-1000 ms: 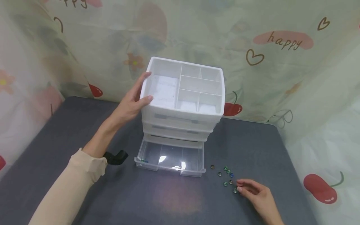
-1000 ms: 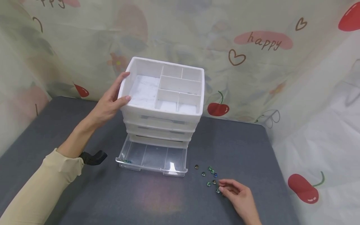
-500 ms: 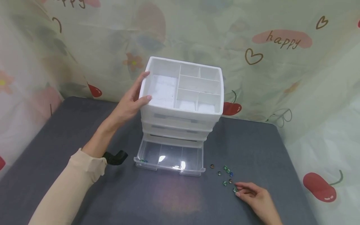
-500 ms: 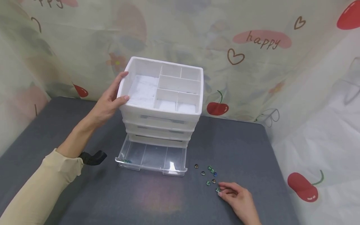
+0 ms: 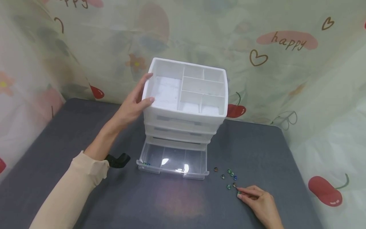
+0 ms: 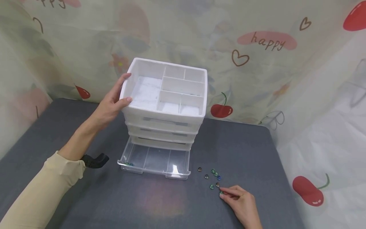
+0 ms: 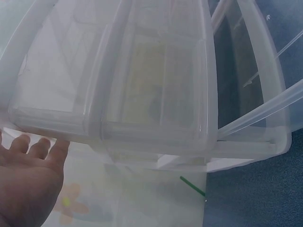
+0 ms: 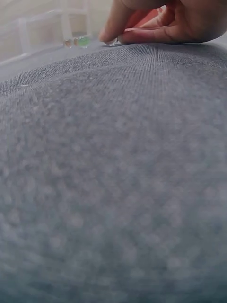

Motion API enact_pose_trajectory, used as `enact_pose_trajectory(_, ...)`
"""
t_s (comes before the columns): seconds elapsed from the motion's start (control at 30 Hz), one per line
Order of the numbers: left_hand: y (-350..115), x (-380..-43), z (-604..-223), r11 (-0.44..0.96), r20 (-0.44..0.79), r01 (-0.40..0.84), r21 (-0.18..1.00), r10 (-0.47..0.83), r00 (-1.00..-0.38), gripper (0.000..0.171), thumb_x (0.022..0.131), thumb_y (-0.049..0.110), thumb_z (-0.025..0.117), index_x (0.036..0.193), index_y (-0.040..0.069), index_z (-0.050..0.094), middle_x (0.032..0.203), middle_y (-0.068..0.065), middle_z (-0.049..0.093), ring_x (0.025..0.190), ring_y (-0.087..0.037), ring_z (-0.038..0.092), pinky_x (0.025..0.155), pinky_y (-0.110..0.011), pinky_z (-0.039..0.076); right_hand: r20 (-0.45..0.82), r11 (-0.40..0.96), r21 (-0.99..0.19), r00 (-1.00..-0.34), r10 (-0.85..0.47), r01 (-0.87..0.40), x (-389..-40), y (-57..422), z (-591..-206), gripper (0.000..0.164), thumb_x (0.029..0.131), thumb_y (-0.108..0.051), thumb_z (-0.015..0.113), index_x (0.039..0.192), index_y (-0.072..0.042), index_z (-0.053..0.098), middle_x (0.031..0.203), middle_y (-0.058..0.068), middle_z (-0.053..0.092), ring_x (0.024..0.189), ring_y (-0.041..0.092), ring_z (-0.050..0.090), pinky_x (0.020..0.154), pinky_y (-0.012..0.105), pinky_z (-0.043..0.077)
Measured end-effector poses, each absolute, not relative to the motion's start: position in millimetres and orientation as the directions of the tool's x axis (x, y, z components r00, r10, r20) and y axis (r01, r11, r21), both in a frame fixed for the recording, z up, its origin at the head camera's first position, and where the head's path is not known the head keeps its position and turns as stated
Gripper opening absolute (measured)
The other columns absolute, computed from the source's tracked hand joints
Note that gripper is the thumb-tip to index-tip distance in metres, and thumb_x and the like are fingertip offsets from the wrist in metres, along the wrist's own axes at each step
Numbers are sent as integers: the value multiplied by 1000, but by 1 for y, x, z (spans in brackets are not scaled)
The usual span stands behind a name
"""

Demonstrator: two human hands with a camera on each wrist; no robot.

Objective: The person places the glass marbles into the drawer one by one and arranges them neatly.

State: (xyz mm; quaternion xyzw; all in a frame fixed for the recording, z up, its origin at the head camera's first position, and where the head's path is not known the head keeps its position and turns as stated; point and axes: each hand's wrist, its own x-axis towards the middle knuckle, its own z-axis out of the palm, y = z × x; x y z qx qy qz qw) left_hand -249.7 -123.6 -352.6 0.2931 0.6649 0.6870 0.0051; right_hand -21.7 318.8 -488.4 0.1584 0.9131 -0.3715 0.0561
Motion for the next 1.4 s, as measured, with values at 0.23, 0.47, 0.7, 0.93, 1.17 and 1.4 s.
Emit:
enact_pose_trajectory(0.23,-124,-251,-354,-127,407,390,912,397,-822,70,98,-2,50,159,14,19,163,-1,14,144,-19,20,104,-23,30,-199,622,-722,-952,233,304,-19,322,-491,25,84,-25,79,108,-17,78,97,0,71,82,8,67,71,24,53)
enact_pose_trajectory(0.47,-123,-251,-355,-129,411,394,910,394,-822,70,97,-3,50,159,14,20,163,-1,14,144,-21,20,104,-25,30,-165,532,-808,-964,207,252,-17,321,-488,25,88,-21,76,110,-10,75,100,6,72,82,12,69,71,28,55)
enact_pose_trajectory(0.7,-121,-253,-356,-145,420,397,906,401,-814,71,97,-4,50,159,11,18,163,-1,13,143,-18,21,104,-24,30,-136,492,-845,-974,179,208,-22,313,-481,26,88,-22,75,111,-8,74,100,8,72,81,15,69,71,29,55)
enact_pose_trajectory(0.93,-124,-251,-355,-114,395,382,917,392,-831,70,98,-1,51,159,17,20,163,0,15,141,-20,25,103,-28,32,-2,467,-883,-995,104,50,-30,300,-478,21,87,-11,75,107,-3,74,95,11,73,80,15,70,70,28,56)
enact_pose_trajectory(1.17,-124,-250,-354,-118,404,390,913,387,-829,69,98,-2,50,159,15,20,163,2,14,144,-16,21,106,-28,29,44,467,-884,-998,54,-14,-42,285,-468,20,87,-8,75,106,-3,74,95,12,72,79,18,69,68,26,55)
enact_pose_trajectory(1.4,-123,-249,-353,-129,413,395,910,384,-826,68,98,-3,50,158,12,22,164,1,14,144,-16,19,106,-25,29,94,408,-908,-995,-25,-96,-55,272,-463,20,87,-7,74,106,-1,74,94,13,71,77,14,68,66,27,54)
